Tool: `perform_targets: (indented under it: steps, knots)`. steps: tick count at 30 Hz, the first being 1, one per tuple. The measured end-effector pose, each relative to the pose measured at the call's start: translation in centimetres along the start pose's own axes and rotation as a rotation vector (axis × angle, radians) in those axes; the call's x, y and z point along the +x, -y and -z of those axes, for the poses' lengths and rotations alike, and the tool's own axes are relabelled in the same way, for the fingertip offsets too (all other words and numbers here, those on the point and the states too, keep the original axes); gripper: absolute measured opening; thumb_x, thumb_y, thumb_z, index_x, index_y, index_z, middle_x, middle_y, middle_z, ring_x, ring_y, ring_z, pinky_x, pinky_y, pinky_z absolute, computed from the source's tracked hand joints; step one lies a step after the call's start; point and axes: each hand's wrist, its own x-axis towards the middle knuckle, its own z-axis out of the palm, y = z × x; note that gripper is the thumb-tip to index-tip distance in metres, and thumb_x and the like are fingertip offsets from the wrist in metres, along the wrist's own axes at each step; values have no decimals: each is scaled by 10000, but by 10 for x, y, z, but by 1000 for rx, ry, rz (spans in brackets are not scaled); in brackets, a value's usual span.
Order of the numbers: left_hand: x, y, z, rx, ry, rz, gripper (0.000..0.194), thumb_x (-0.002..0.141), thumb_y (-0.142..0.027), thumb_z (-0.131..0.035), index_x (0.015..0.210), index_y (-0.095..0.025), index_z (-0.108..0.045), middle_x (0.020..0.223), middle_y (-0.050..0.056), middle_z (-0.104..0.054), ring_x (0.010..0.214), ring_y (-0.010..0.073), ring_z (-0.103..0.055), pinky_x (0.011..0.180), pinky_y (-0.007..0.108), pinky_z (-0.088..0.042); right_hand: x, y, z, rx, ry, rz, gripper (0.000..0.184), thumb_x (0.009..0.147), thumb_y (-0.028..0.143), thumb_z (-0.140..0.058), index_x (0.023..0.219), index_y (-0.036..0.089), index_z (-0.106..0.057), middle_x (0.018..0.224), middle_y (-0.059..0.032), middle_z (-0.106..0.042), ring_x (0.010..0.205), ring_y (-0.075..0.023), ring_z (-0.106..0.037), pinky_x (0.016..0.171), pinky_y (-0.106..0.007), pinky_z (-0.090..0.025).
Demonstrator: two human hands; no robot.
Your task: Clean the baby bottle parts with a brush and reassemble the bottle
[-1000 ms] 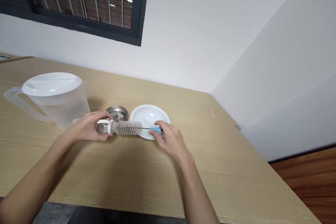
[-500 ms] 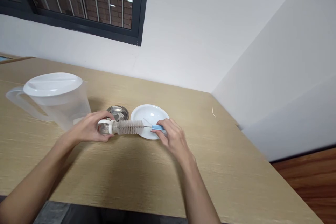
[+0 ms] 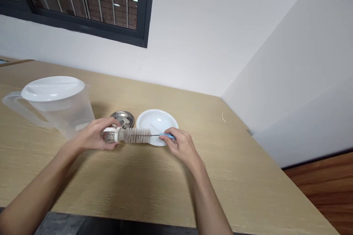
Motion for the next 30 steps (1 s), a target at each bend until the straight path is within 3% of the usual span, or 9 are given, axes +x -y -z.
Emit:
perform_targets:
  steps: [6,14,20,24,30]
  knots:
    - [-1,-1,-1,16,-3,-4,424,652,-293,-702,1057,-244,-585,922,1,-667,808,190,-629,685,270,-414,1,2,0,-45,76,-77,302,958,438,-524,819,209,-662,639,29,-603,536,-102,-456,566,-247,-351]
    - [0,-1,-2,33,9,-8,447,652,-278,-686,1088,-255,-588,985,11,-678,854,200,-637,712,278,-426,3,8,-2,-85,128,-102,286,963,438,-504,861,211,-644,770,-4,-662,638,-133,-551,618,-262,-408]
    - [0,1,2,-5,-11,28,440,632,-300,-710,1059,-258,-615,964,4,-688,833,192,-635,705,270,-431,2,5,-1,-50,-10,6,281,891,418,-635,1078,210,-616,1001,-58,-670,870,-185,-622,747,-302,-491]
    - [1,2,6,-44,-21,75,428,629,-299,-722,1041,-248,-618,885,-10,-687,739,168,-618,646,253,-424,3,1,-1,-26,-66,-3,280,891,399,-643,1104,221,-614,1020,-63,-667,804,-175,-619,717,-318,-513]
    - [0,1,8,-187,52,156,465,618,-365,-757,1040,-223,-625,823,-13,-676,647,144,-584,605,246,-428,1,0,7,227,-136,-93,269,806,405,-741,988,223,-661,931,-46,-684,693,-154,-618,614,-288,-528]
